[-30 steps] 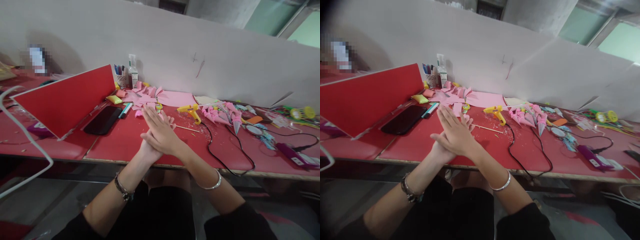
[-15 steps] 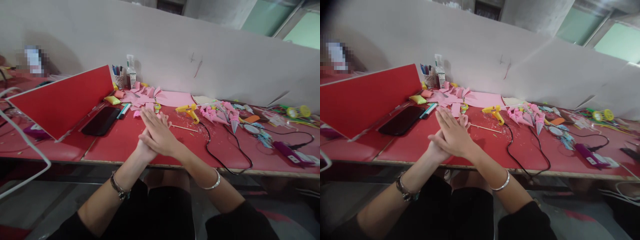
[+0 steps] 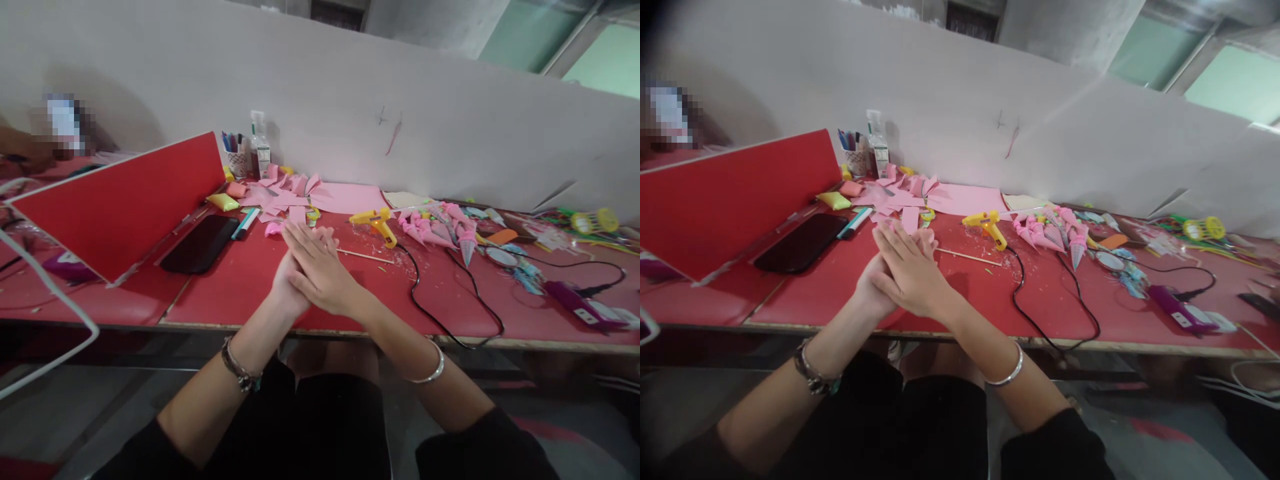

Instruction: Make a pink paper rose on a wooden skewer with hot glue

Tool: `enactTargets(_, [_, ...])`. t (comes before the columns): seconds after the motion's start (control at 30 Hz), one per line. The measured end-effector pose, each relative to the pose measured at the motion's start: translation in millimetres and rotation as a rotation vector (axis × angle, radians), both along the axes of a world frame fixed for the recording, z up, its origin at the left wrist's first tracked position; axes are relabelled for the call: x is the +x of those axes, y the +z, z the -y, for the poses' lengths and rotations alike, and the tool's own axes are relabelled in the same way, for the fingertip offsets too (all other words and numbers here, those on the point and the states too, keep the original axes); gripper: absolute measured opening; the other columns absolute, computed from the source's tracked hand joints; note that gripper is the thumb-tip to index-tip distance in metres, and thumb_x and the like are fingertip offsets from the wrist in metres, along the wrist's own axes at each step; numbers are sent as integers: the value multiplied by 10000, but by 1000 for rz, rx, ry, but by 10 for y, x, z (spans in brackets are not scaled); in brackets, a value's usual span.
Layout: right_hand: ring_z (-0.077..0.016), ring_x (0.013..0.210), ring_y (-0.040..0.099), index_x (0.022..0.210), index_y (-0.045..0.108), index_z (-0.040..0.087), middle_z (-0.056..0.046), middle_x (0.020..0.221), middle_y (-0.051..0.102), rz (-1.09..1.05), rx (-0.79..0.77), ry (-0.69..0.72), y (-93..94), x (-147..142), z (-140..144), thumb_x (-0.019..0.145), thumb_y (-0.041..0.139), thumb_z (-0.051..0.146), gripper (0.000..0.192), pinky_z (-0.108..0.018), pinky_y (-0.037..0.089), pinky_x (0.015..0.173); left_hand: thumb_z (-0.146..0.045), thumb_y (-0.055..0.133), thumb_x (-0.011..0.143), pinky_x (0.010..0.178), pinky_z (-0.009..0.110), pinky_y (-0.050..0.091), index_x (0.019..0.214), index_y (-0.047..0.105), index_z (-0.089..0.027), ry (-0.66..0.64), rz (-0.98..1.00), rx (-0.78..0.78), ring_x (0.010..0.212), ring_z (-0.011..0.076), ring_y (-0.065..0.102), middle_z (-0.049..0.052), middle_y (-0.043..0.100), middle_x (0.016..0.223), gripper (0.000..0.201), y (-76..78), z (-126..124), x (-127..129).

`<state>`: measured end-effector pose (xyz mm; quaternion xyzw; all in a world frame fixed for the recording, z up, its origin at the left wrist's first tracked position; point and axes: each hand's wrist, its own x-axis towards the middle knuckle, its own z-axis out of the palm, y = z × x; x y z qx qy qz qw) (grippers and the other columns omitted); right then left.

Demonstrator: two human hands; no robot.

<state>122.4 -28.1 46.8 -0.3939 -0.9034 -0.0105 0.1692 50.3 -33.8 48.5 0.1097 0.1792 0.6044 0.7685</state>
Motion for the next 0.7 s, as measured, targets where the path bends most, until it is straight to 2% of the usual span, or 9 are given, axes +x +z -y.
enactTargets(0.13, [-184,1321,88,1355,168,168,-47,1427,179,-33,39,-92,30,73,-170,869,216,413,546,-474,63,1059,-249,225,890,813,253,458,1177,468,-210,-110,-22,-81,898,134,598,25,630,998,378,-30,15,-15])
enactTargets(0.2, [-184,1320,98,1355,158,182,-43,1427,179,-26,46,-120,-2,134,-200,868,209,430,549,-488,56,1052,-266,235,892,739,223,479,1136,502,-192,-85,-42,-121,774,118,617,26,649,898,369,-13,-10,-105])
enactTargets(0.27, [-179,1320,93,1358,146,180,-43,1427,180,-4,58,-91,-49,172,-167,863,195,461,571,-484,54,1053,-296,232,894,713,210,481,1115,517,-188,-36,-56,-110,734,107,613,20,649,865,376,17,-37,-185])
enactTargets(0.37, [-173,1322,80,1358,141,143,-60,1428,170,28,72,0,-94,147,-53,846,188,514,634,-464,43,1059,-317,212,896,781,234,466,1126,511,-181,19,-67,-111,855,121,602,30,639,949,400,44,-44,-185])
enactTargets(0.47, [-180,1321,84,1350,177,132,-53,1426,183,43,62,52,-71,70,9,843,208,515,636,-448,48,1066,-305,205,893,859,244,432,1124,514,-183,65,-6,-87,1013,129,547,36,614,1044,405,20,4,-57])
enactTargets(0.57, [-192,1322,76,1349,187,146,-34,1426,183,37,57,16,-21,45,-53,856,219,472,591,-468,69,1062,-251,223,888,891,244,410,1130,510,-202,-2,23,-45,1060,129,518,22,600,1081,378,-25,52,22])
enactTargets(0.7, [-187,1315,127,1346,193,176,-42,1422,196,14,58,-96,-19,125,-173,863,205,459,560,-493,50,1052,-293,259,887,844,246,438,1101,527,-191,-63,-23,-111,969,143,568,34,618,1024,357,-30,21,-99])
